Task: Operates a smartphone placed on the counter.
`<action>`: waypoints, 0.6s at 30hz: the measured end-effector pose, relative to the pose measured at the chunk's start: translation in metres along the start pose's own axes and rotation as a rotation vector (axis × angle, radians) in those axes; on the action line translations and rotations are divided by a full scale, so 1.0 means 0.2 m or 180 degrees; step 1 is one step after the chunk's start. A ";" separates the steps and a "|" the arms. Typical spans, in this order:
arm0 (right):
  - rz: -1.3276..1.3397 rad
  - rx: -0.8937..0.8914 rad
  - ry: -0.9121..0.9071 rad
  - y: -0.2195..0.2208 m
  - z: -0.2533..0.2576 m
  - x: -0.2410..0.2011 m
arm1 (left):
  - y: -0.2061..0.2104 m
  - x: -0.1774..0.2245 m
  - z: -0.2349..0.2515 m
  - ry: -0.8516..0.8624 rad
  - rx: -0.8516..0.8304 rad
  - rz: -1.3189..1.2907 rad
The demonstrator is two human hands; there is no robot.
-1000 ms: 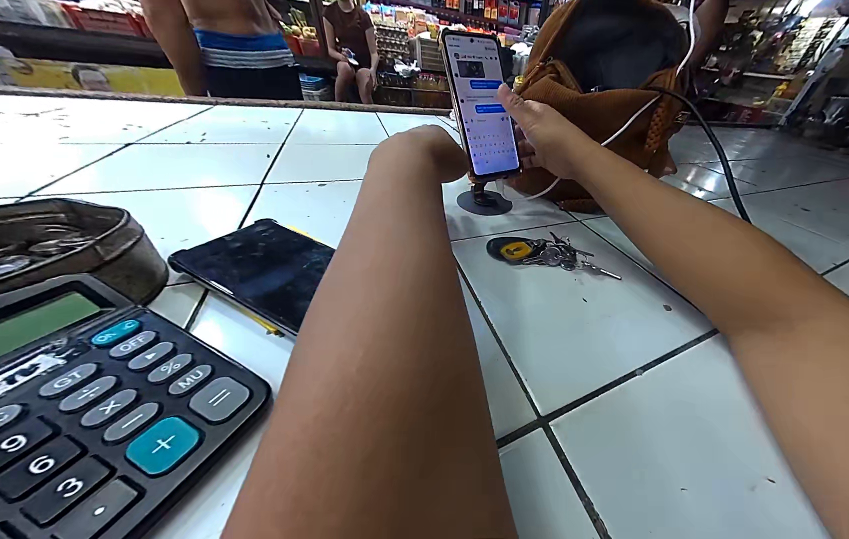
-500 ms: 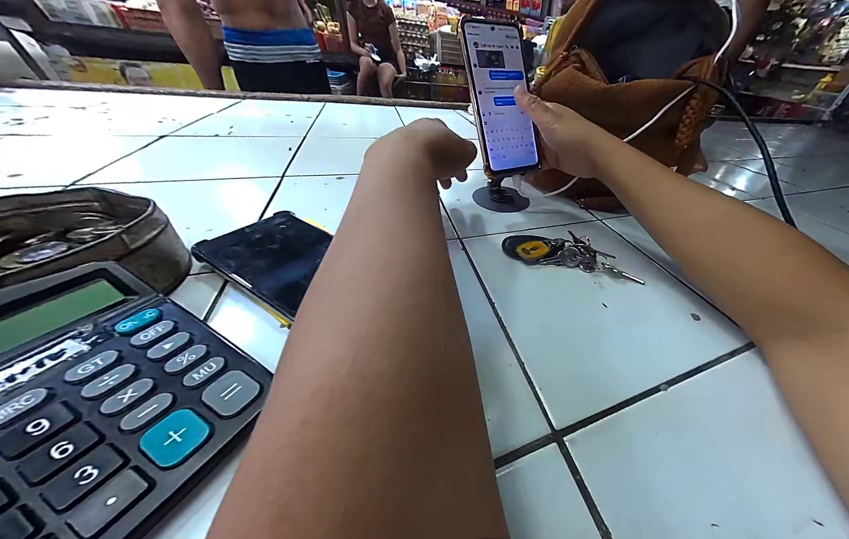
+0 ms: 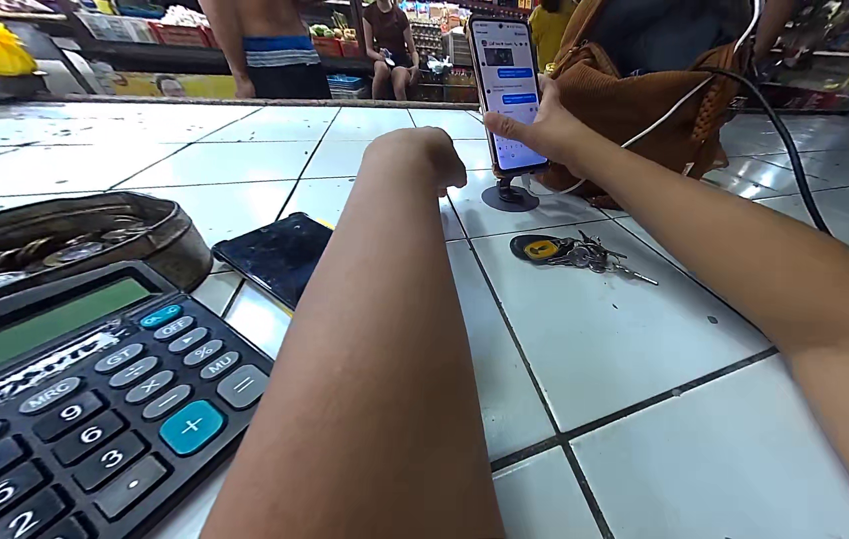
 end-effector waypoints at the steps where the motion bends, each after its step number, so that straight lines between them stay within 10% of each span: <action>1: -0.0100 0.0086 -0.0003 0.02 0.00 0.00 | 0.00 -0.01 0.00 -0.0057 -0.0040 -0.0004; 18: -0.0220 0.0210 -0.0045 0.05 0.03 0.05 | -0.01 -0.01 0.01 -0.0155 -0.0088 0.0132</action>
Point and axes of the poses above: each hand's wrist, its own z-axis towards the middle knuckle, its own y-axis out of the palm, x = y × z, the point moved 3 cm from there along z, towards the middle knuckle, and after that the axes turned 6 degrees about z, right-handed, at the moved point
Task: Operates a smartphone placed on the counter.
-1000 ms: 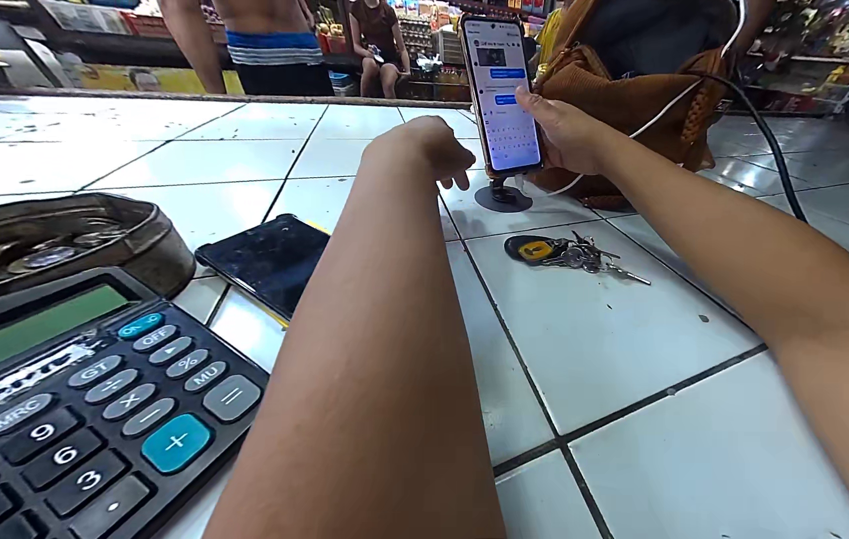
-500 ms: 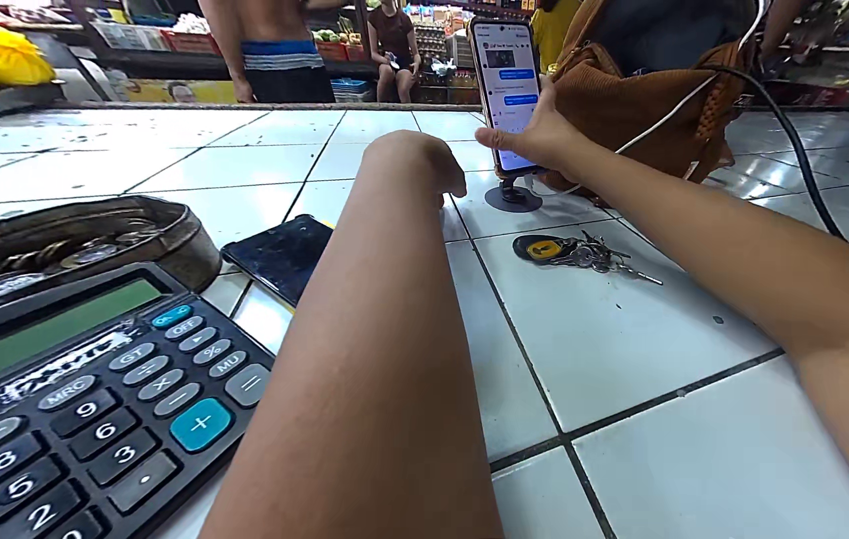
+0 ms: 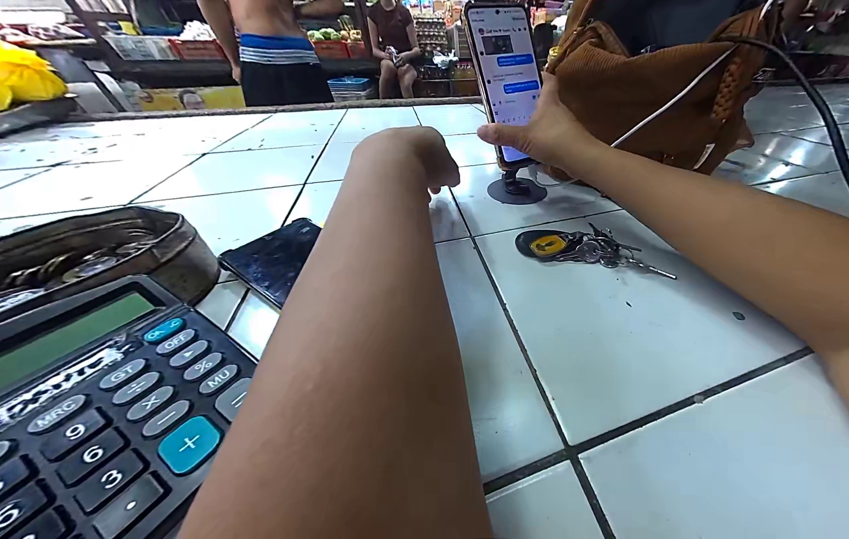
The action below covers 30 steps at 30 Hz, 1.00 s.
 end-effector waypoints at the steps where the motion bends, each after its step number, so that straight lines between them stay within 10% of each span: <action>1: 0.0028 -0.0007 -0.0021 0.00 0.00 0.01 | 0.00 0.01 0.00 0.0036 0.0041 -0.0029; 30: 0.1552 -0.1527 0.0482 -0.09 -0.04 0.01 | -0.03 0.12 -0.02 0.0522 0.0190 -0.1799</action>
Point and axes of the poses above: each hand's wrist, its own z-axis towards the middle knuckle, its own y-axis out of the palm, x = y × z, the point moved 3 cm from there along z, towards the middle knuckle, and after that the axes turned 6 degrees about z, right-handed, at the moved point
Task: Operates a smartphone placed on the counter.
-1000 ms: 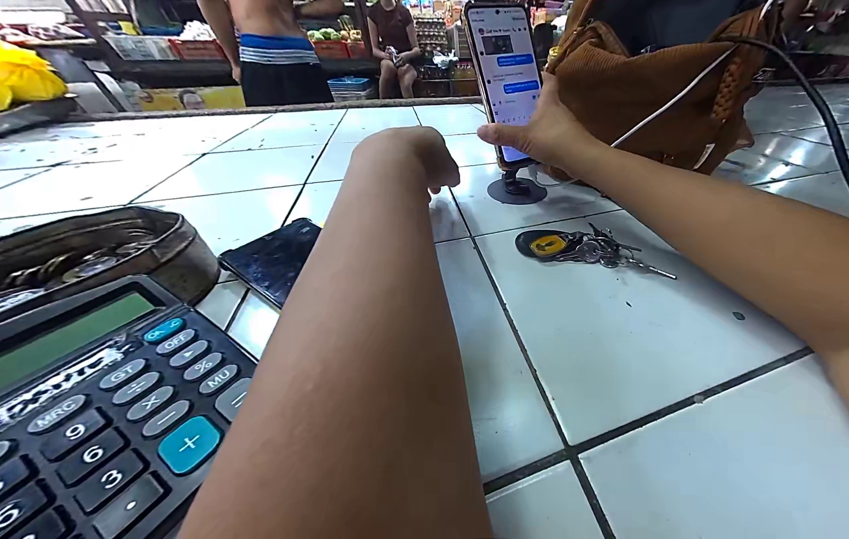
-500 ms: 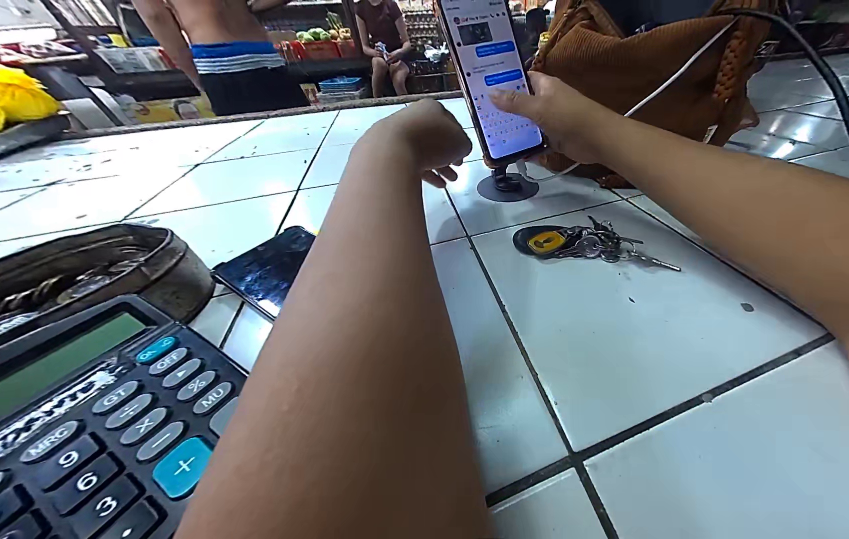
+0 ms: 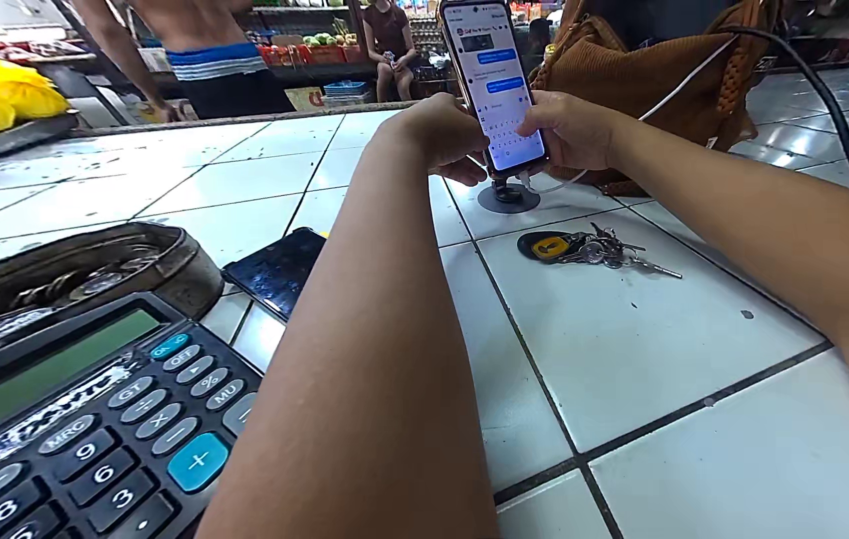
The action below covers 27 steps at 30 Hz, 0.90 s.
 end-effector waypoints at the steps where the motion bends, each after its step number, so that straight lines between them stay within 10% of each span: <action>1: 0.0025 -0.0034 -0.0012 0.00 0.00 0.00 | 0.00 0.00 0.00 0.0001 -0.0005 0.0012; 27: 0.0251 -0.0062 -0.0072 -0.04 -0.04 0.02 | 0.03 0.01 0.02 0.0138 -0.0096 -0.0437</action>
Point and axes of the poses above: each hand's wrist, its own z-axis towards the middle knuckle, its own y-axis out of the palm, x = y × z, the point moved 3 cm from there along z, towards the middle knuckle, and after that the axes turned 6 degrees about z, right-handed, at the moved point
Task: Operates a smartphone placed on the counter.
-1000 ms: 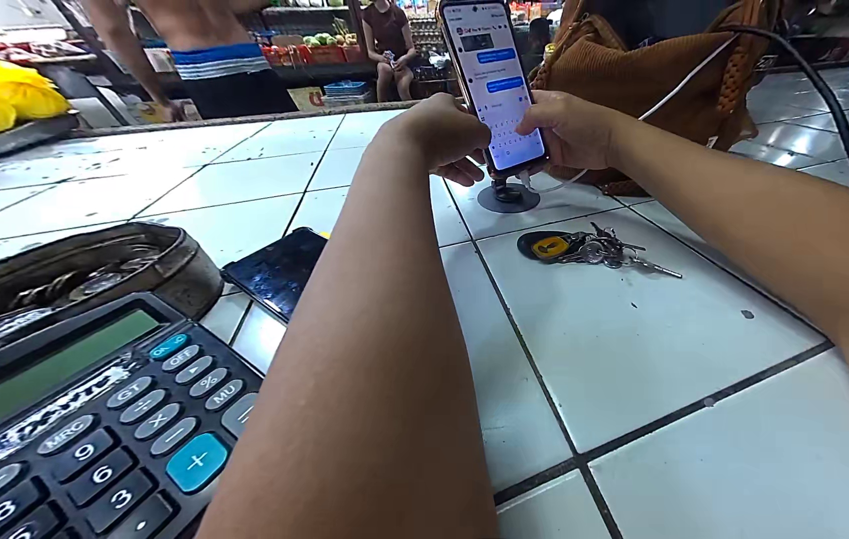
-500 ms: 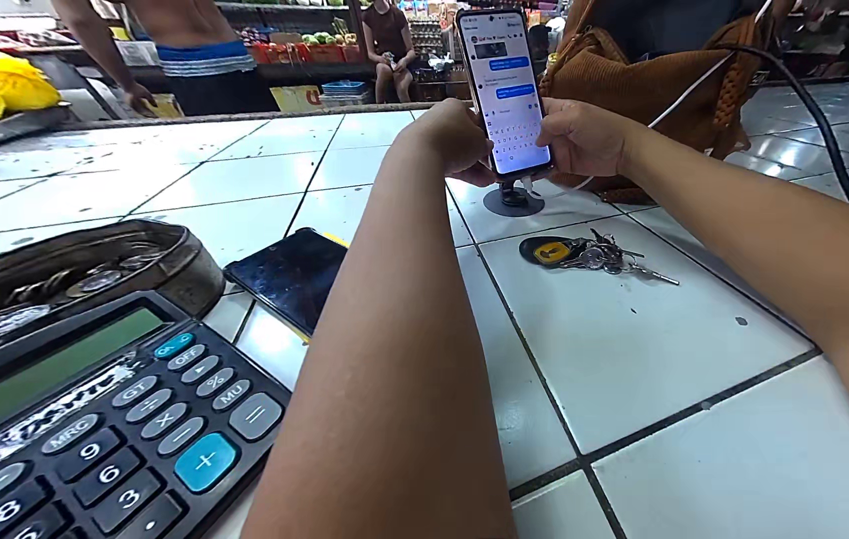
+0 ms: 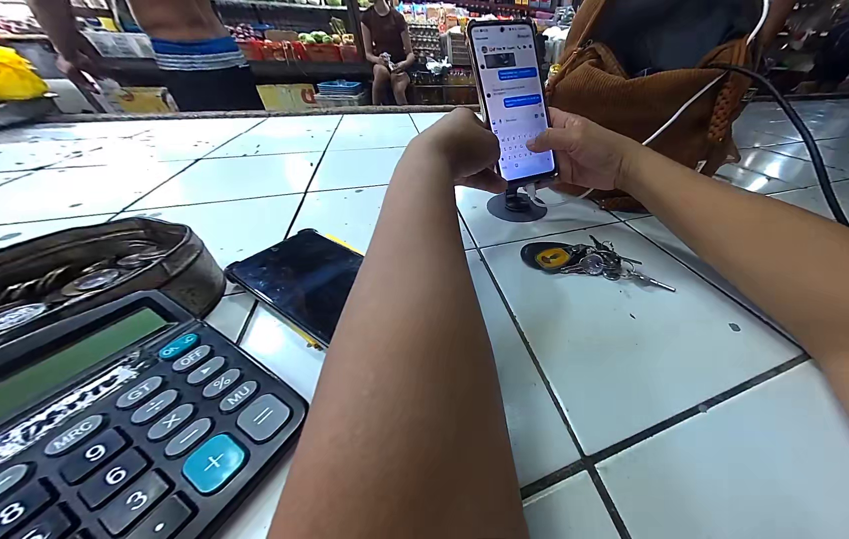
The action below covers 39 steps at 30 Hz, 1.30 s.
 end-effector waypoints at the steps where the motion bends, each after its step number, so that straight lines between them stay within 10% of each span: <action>1: -0.0001 0.0042 0.0008 0.00 0.00 0.00 | 0.00 0.00 0.00 0.0004 -0.0011 0.0008; 20: -0.0383 0.0790 -0.0254 0.08 0.04 0.02 | 0.00 -0.01 0.01 -0.0032 0.0062 -0.0139; 39: -0.0204 -0.0125 -0.0131 0.03 0.00 0.00 | -0.02 -0.02 0.01 -0.0189 0.0133 -0.0182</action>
Point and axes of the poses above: each hand's wrist, its own z-axis towards the middle knuckle, its own y-axis out of the palm, x = y × z, the point moved 3 cm from there along z, towards the middle knuckle, and after that the axes turned 6 degrees about z, right-handed, at the moved point
